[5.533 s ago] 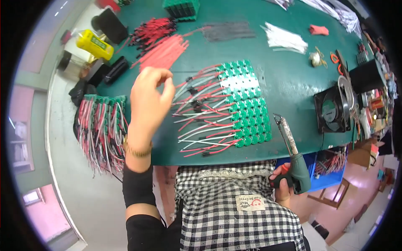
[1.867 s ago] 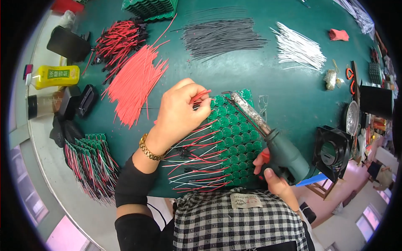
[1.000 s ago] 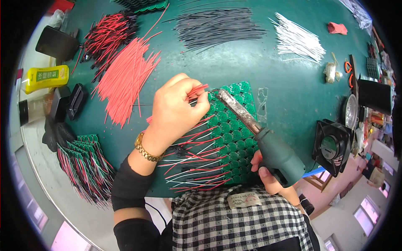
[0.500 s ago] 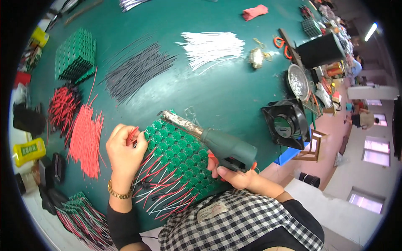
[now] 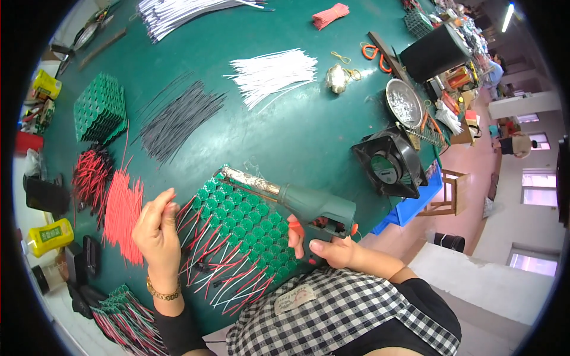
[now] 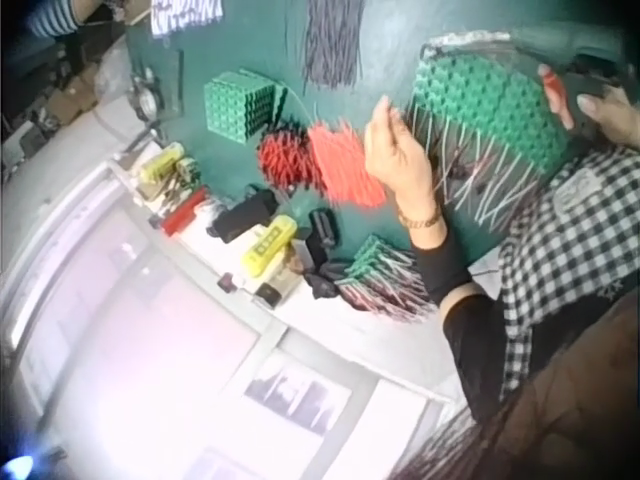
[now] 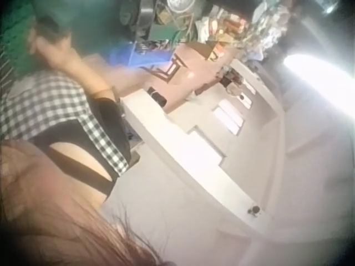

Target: The person secures wires to a PCB assembly using a soldering iron.

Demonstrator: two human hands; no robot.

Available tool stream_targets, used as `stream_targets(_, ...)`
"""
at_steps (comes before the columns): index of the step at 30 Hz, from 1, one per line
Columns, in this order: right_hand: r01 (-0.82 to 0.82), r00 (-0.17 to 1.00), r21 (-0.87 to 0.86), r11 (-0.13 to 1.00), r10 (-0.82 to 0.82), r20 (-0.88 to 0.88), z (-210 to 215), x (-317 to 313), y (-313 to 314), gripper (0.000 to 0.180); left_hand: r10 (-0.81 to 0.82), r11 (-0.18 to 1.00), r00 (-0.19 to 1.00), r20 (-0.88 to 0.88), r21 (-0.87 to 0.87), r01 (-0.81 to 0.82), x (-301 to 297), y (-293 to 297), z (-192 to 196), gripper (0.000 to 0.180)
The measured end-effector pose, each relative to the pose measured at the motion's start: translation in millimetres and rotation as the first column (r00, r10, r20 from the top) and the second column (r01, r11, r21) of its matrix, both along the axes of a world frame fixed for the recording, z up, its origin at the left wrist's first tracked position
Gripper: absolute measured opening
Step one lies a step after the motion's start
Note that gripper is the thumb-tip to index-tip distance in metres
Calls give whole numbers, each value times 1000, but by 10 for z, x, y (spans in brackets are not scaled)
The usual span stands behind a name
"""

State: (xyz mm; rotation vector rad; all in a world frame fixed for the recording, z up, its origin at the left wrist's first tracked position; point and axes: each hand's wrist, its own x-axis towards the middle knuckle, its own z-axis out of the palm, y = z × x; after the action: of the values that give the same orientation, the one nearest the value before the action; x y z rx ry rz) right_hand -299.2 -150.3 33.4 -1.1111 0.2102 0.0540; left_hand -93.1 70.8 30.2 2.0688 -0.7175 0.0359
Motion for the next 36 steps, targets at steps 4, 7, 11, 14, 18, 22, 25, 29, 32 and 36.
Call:
stream_targets(4,-84,988,-3,996,83,-129,-6,-14,45,39,87,994,984,-156,85,-75,-165,24,-75,5)
stream_targets(7,-135,984,-200,971,108,-142,-36,-51,44,56,1,991,995,-101,130,12,-152,-80,-108,8)
stream_targets(11,-99,987,-243,965,64,-150,-77,-88,108,58,-2,996,991,-136,83,14,-145,-118,-211,9)
stream_targets(14,-84,992,-264,961,55,-114,-77,-45,165,56,19,996,987,-158,89,-5,-135,-65,-244,8)
stream_targets(18,-86,993,-299,950,57,-103,-93,-56,173,53,38,997,984,-172,78,-25,-128,-42,-256,8)
stream_targets(22,-110,987,-308,945,69,-143,-69,-71,187,54,53,998,981,-184,55,-44,-132,-62,-278,8)
stream_targets(25,-165,961,-321,933,79,-266,-42,-62,192,52,47,997,987,-153,66,-37,-126,-52,-296,6)
stream_targets(29,-172,949,-327,929,68,-307,-65,-96,196,50,42,997,987,-156,75,-31,-122,-60,-286,6)
stream_targets(32,-240,951,-439,866,119,-285,-128,-142,151,47,48,996,987,-152,76,-37,-126,-67,-286,6)
stream_targets(36,-245,958,-471,847,139,-249,-135,-132,164,44,58,996,989,-140,76,-48,-134,-69,-300,6)
